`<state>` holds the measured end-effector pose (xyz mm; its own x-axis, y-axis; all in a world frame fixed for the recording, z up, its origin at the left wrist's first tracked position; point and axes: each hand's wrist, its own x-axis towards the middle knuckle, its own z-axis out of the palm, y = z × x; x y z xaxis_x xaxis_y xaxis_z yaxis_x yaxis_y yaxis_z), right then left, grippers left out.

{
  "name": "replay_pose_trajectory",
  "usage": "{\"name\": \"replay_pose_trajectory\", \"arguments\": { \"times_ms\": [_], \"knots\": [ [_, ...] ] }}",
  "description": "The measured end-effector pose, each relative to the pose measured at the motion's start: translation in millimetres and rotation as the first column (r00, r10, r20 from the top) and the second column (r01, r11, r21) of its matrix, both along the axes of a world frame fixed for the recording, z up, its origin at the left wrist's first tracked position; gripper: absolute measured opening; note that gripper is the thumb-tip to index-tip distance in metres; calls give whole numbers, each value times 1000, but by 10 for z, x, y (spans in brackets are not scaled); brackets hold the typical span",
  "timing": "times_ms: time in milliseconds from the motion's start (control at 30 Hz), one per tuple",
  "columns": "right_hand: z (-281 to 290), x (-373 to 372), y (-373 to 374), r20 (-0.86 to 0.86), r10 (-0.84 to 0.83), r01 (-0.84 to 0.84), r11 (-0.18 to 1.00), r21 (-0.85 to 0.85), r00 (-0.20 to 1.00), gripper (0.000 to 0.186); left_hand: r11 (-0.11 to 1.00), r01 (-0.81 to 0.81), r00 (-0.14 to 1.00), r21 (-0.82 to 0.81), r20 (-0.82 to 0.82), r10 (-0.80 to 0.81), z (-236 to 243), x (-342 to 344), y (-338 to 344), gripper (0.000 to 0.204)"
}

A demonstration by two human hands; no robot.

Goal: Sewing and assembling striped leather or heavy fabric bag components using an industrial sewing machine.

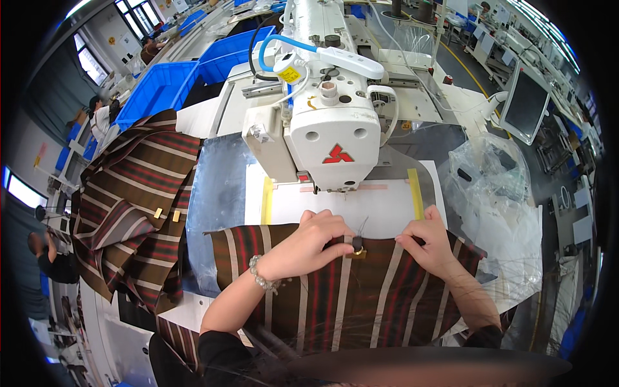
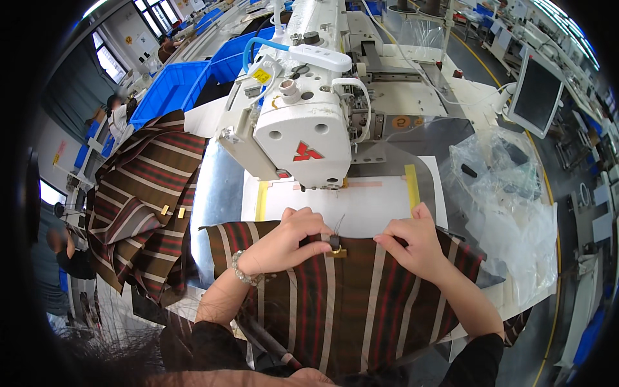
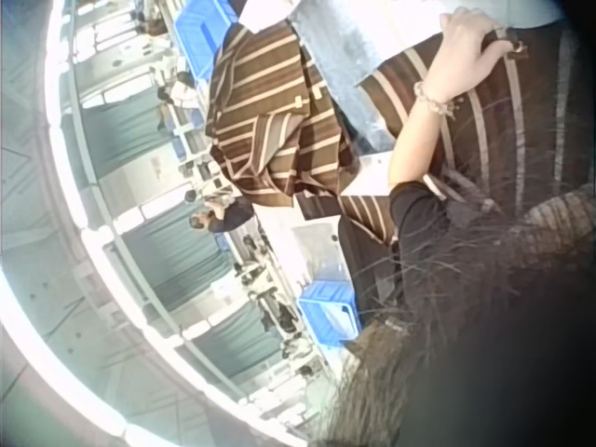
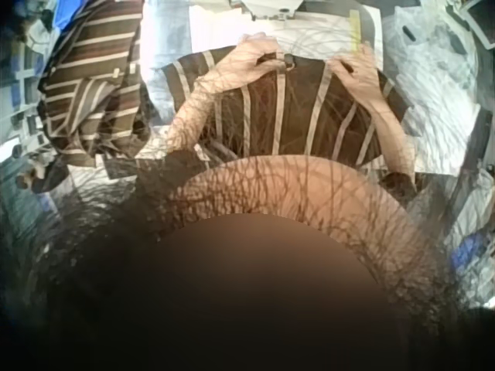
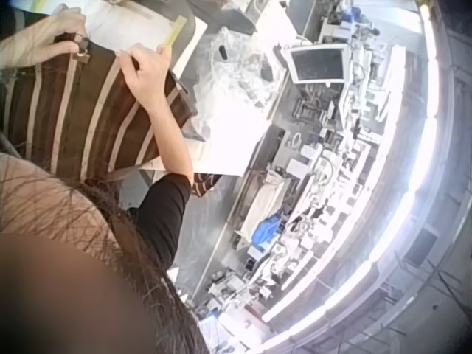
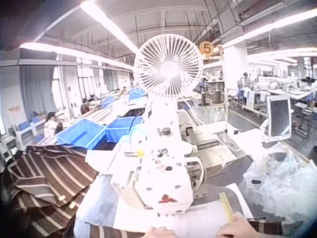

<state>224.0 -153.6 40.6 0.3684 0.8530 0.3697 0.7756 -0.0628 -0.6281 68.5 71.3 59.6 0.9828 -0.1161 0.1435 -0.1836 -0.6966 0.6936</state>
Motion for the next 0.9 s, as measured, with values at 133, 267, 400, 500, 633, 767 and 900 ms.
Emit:
{"name": "replay_pose_trajectory", "arguments": {
  "times_ms": [133, 267, 400, 500, 633, 767, 900],
  "knots": [
    [-94, 68, 132, -20, -23, 23, 1000, 6, 1000, 20, 998, -52, 999, 43, 16, 51, -292, 120, 112, 19],
    [-150, 116, 180, 18, -44, 44, 999, 3, 999, 21, 999, -39, 997, -27, -65, 37, -288, 121, 164, 16],
    [-159, 122, 219, 13, -26, 25, 999, 30, 1000, 21, 998, -19, 998, -67, -65, 15, -272, 109, 198, 16],
    [-189, 144, 234, 39, -29, 27, 999, 32, 999, 21, 998, -31, 998, -56, -49, 28, -272, 110, 194, 16],
    [-200, 127, 267, 70, -60, 58, 998, 33, 996, 22, 996, -67, 997, -62, -44, 64, -325, 116, 191, 20],
    [-195, 122, 292, 88, -68, 64, 997, 47, 994, 22, 991, -102, 994, -82, -47, 98, -386, 104, 203, 21],
    [-143, 69, 319, 100, -84, 80, 996, 50, 991, 20, 988, -111, 993, -105, -40, 108, -405, 90, 214, 22]
  ]
}}
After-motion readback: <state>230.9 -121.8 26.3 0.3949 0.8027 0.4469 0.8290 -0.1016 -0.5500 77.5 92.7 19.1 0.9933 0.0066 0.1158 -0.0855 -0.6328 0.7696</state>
